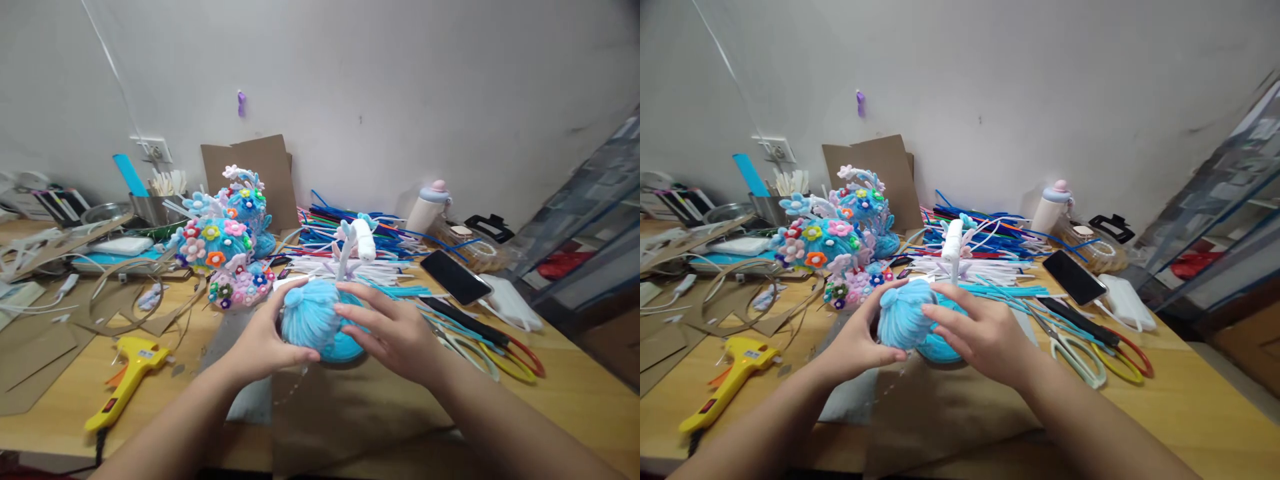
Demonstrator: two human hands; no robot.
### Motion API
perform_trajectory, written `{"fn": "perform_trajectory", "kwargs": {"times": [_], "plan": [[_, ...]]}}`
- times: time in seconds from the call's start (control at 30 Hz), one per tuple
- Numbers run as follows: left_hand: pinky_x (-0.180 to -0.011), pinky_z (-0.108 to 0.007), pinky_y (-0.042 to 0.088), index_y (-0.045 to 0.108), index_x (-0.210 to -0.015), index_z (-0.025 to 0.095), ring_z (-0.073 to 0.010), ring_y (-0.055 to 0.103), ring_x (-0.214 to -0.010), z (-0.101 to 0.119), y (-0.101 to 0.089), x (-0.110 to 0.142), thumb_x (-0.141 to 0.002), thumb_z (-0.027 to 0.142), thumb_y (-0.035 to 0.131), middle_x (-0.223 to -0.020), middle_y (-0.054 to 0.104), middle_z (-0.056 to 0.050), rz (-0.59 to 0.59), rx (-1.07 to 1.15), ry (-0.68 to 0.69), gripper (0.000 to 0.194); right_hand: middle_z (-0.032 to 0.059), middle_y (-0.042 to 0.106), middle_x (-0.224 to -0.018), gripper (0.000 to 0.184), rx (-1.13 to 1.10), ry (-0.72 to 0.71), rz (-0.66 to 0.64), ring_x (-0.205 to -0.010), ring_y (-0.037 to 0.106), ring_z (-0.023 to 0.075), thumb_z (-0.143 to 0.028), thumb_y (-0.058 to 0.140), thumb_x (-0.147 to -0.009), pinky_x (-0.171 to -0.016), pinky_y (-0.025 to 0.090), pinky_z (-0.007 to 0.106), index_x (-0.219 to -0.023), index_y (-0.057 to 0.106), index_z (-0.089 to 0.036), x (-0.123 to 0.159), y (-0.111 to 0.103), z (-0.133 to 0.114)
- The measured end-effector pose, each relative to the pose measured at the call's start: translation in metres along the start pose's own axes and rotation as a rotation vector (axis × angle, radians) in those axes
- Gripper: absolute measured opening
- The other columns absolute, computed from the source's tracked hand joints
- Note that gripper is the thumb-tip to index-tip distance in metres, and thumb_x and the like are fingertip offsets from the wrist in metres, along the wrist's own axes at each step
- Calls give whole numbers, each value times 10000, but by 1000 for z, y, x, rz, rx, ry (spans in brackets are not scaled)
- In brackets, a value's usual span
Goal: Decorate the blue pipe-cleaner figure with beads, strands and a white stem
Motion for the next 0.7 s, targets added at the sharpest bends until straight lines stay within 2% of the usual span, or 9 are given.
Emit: {"fn": "perform_trajectory", "kwargs": {"times": [0.1,0.2,0.27,0.3,0.37,0.43,0.57,0.63,0.7], "plan": [[-1085,-427,411,356,-1429,240,-351,444,-1343,-7,-22,4,-644,451,842,-1472,444,-154,119,-50,10,947,89,647,-1259,370,-32,107,75,-1104,656,227,-165,590,-896,-918,548,355,-1248,567,-279,7,-15,18],[-1086,-461,402,372,-1440,273,-356,462,-1325,1,-42,5,-669,428,820,-1466,462,-117,239,-546,53,904,86,671,-1144,283,-45,226,103,-1068,654,223,-150,574,-897,-902,544,348,-1161,608,-249,21,-23,42],[-936,-458,509,416,-1432,327,-365,589,-1177,5,-43,1,-730,423,767,-1497,436,-103,259,-948,48,791,86,673,-1102,229,-31,289,108,-1052,648,226,-155,567,-900,-896,535,352,-1107,623,-236,31,-22,57],[-810,-436,550,433,-1428,350,-358,654,-1056,5,-39,-3,-772,425,726,-1521,409,-105,242,-1113,41,723,86,673,-1088,211,-25,309,111,-1048,645,228,-161,564,-902,-893,530,355,-1092,625,-233,36,-20,63],[-594,-378,534,438,-1432,381,-315,710,-817,1,-24,-12,-846,412,642,-1554,361,-118,162,-1329,40,621,88,668,-1081,193,-24,335,96,-1037,645,226,-172,551,-909,-883,526,355,-1080,621,-230,44,-12,71],[-515,-345,493,418,-1442,397,-283,705,-714,-6,-5,-21,-875,394,603,-1557,353,-127,45,-1421,66,596,93,661,-1092,189,-24,363,52,-1033,648,226,-185,520,-921,-869,529,356,-1074,621,-231,51,0,77],[-552,-322,504,420,-1432,428,-237,697,-704,-19,21,-32,-879,374,601,-1569,333,-113,-133,-1409,114,584,120,636,-1187,235,11,630,-76,-1042,653,268,-281,498,-924,-837,546,408,-1121,610,-219,72,28,106],[-612,-334,528,421,-1423,450,-237,702,-749,-25,31,-34,-877,361,609,-1578,318,-99,-220,-1359,160,585,137,612,-1249,332,-17,784,-169,-1095,631,297,-343,527,-905,-883,534,461,-1197,576,-195,86,45,122],[-699,-362,543,414,-1414,481,-267,705,-860,-30,42,-33,-888,347,597,-1578,324,-75,-323,-1286,239,572,142,585,-1310,431,-93,857,-255,-1187,581,307,-367,555,-884,-969,490,496,-1273,534,-182,96,61,130]]}}
Point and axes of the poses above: each hand's wrist, its own x-axis away from the middle knuckle, its own y-axis out of the palm, z = x × y, the point moved 10 cm from there along -x, towards the middle knuckle
